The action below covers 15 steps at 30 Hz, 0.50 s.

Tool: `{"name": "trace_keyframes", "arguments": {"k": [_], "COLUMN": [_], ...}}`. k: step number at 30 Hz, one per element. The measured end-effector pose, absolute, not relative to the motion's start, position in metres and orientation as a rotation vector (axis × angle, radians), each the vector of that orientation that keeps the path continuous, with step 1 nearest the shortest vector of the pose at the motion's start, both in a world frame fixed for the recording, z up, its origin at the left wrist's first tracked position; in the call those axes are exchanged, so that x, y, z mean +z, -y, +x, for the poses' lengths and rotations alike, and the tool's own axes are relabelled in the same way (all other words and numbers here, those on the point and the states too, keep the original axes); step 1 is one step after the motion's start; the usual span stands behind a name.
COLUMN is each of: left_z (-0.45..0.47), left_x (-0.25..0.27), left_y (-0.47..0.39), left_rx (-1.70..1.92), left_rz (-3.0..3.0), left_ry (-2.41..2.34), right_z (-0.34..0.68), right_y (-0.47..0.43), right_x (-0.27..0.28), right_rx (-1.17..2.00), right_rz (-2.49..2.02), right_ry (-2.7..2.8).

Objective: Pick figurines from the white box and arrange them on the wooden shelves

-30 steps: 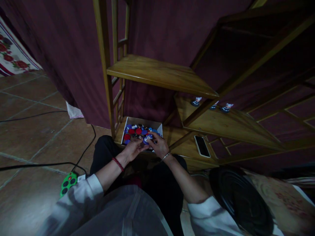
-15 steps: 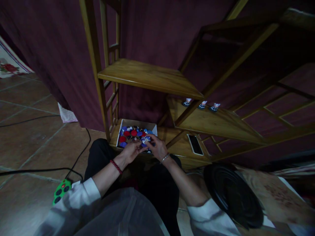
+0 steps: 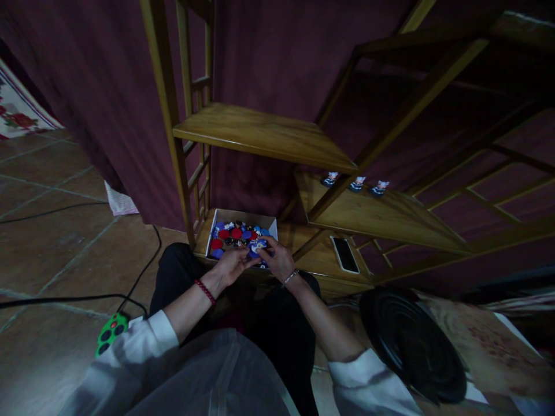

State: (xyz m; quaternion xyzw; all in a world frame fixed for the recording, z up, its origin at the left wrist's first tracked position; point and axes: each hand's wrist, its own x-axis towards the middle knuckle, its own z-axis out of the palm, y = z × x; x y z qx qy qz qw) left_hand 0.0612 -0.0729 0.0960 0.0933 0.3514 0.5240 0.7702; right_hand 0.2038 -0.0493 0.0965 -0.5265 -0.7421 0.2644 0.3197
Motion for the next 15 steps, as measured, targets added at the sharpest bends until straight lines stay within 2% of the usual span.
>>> {"name": "trace_keyframes", "arguments": {"k": [9,15], "left_z": [0.057,0.055], "left_x": [0.088,0.065], "left_y": [0.071,0.071], "left_rx": [1.124,1.109], "left_rz": [0.183,0.164], "left_ry": [-0.799,-0.892], "right_z": [0.201,0.195], "right_y": [0.044,0.041], "right_x": [0.084,0.063], "right_rx": [0.657,0.687], "right_rz": [-1.419,-1.460], "right_ry": [1.962,1.994]}}
